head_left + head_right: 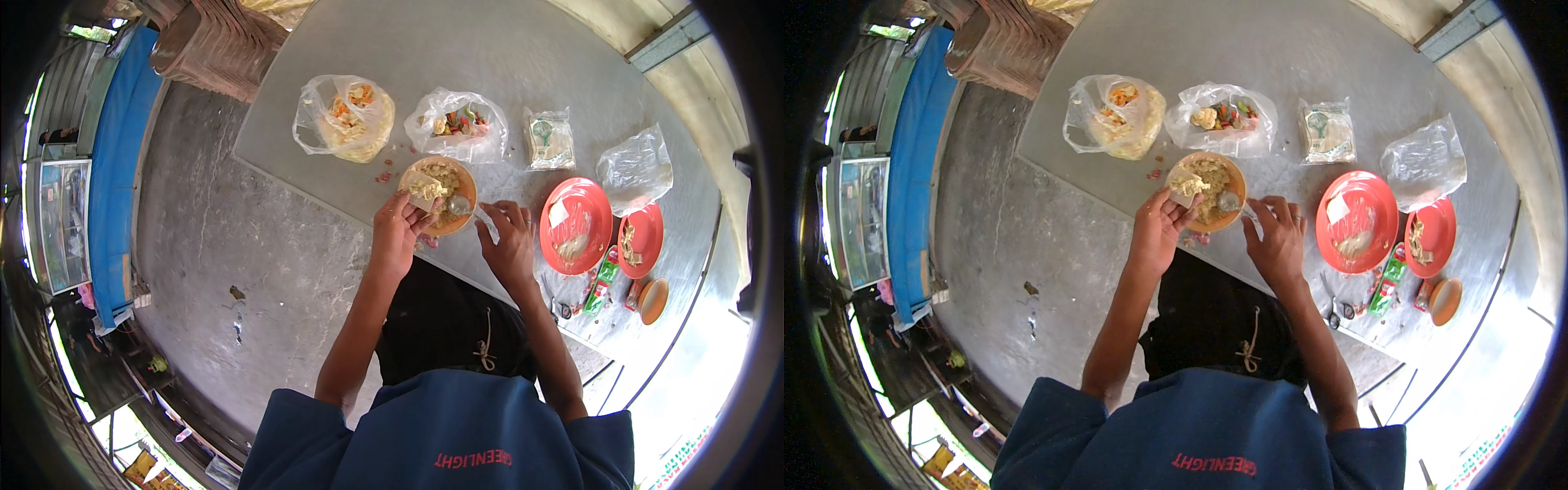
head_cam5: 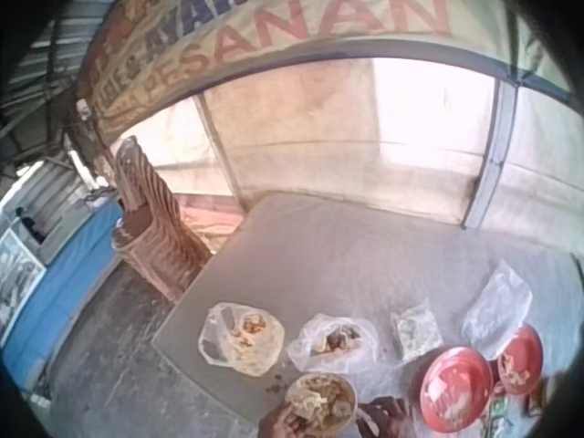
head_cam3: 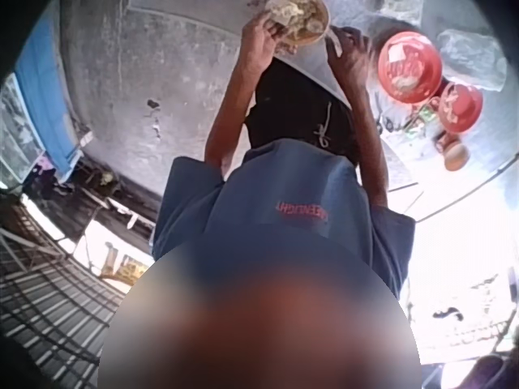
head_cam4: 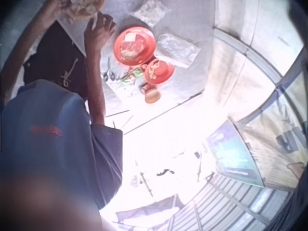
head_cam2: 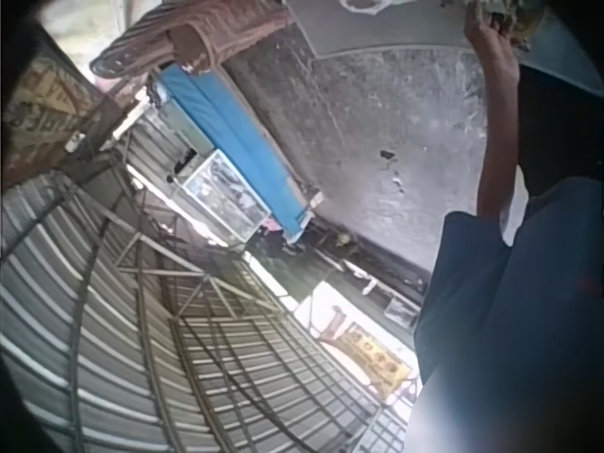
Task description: The person assembles small food parcels by placing a filling onto thin wrappers, folding them, and trimming the edges with scissors. The finished parcels are placed on a red plate on the table.
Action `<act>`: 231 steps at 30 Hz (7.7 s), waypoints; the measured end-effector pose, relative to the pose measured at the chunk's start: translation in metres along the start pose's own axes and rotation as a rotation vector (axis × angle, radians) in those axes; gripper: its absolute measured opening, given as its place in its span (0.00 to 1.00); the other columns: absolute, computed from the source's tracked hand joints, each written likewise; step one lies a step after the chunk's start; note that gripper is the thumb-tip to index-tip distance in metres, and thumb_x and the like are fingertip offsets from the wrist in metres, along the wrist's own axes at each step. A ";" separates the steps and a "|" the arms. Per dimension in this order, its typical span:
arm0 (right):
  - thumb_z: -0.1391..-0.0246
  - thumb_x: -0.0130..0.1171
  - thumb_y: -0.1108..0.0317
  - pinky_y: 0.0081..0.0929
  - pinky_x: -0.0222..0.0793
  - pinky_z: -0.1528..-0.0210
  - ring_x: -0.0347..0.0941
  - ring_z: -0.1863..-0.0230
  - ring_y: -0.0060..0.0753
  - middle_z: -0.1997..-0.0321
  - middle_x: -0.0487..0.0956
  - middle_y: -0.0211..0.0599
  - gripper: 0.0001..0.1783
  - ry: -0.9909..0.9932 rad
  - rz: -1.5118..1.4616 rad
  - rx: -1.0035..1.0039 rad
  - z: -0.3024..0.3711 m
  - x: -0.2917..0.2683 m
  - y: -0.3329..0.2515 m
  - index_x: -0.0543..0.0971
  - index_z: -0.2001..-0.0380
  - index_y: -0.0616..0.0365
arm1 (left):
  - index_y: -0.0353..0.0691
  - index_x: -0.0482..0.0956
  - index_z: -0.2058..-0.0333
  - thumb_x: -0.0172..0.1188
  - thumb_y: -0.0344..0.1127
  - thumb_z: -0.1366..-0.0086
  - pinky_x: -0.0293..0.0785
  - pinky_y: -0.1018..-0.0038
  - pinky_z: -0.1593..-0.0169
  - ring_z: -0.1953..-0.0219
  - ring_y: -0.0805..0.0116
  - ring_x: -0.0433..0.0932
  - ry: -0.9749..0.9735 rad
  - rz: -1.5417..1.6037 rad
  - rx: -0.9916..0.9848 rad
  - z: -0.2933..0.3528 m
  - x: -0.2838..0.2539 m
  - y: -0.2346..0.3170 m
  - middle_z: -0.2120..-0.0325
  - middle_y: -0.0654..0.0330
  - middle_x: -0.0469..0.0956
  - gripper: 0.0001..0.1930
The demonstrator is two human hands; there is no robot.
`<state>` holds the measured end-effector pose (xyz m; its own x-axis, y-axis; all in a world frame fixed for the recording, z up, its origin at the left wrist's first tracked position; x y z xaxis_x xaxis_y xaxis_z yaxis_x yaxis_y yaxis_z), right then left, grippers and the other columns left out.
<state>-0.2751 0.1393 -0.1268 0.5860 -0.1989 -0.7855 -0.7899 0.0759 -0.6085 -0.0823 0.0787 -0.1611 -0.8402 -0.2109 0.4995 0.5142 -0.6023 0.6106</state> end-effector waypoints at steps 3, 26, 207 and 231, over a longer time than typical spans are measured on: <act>0.50 0.65 0.75 0.42 0.69 0.52 0.72 0.54 0.46 0.55 0.77 0.39 0.18 0.044 -0.136 -0.091 -0.019 -0.006 -0.016 0.83 0.53 0.53 | 0.30 0.72 0.47 0.50 0.40 0.26 0.80 0.69 0.52 0.51 0.60 0.81 -0.028 -0.004 -0.023 0.000 -0.001 0.001 0.54 0.52 0.80 0.18; 0.54 0.68 0.73 0.39 0.70 0.51 0.73 0.55 0.46 0.58 0.76 0.42 0.09 -0.012 -0.292 -0.169 -0.063 0.012 -0.031 0.80 0.69 0.61 | 0.37 0.75 0.48 0.50 0.40 0.25 0.77 0.77 0.63 0.58 0.67 0.84 -0.099 -0.252 -0.028 -0.016 -0.009 0.023 0.58 0.57 0.83 0.15; 0.56 0.73 0.58 0.37 0.73 0.48 0.72 0.45 0.42 0.45 0.74 0.36 0.22 0.360 0.198 0.084 -0.064 -0.022 -0.107 0.86 0.55 0.46 | 0.28 0.79 0.52 0.56 0.17 0.33 0.77 0.73 0.44 0.49 0.66 0.80 -0.853 -0.815 0.164 -0.057 0.079 0.126 0.51 0.50 0.80 0.12; 0.58 0.72 0.82 0.34 0.79 0.57 0.84 0.59 0.42 0.61 0.85 0.46 0.21 0.514 -0.255 0.068 -0.030 -0.037 -0.122 0.80 0.58 0.61 | 0.29 0.79 0.55 0.59 0.20 0.33 0.78 0.72 0.44 0.50 0.68 0.80 -0.977 -0.581 0.180 -0.017 0.069 0.133 0.53 0.53 0.79 0.09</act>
<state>-0.2061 0.1078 -0.0201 0.5798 -0.6668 -0.4682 -0.6123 0.0225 -0.7903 -0.0753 -0.0292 -0.0560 -0.5066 0.7970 0.3289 0.1764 -0.2776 0.9444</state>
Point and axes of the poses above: each hand's wrist, its own z-axis away from the middle knuckle, its own x-axis out of the palm, y = z × x, the point moved 5 cm from there along -z, towards the middle knuckle
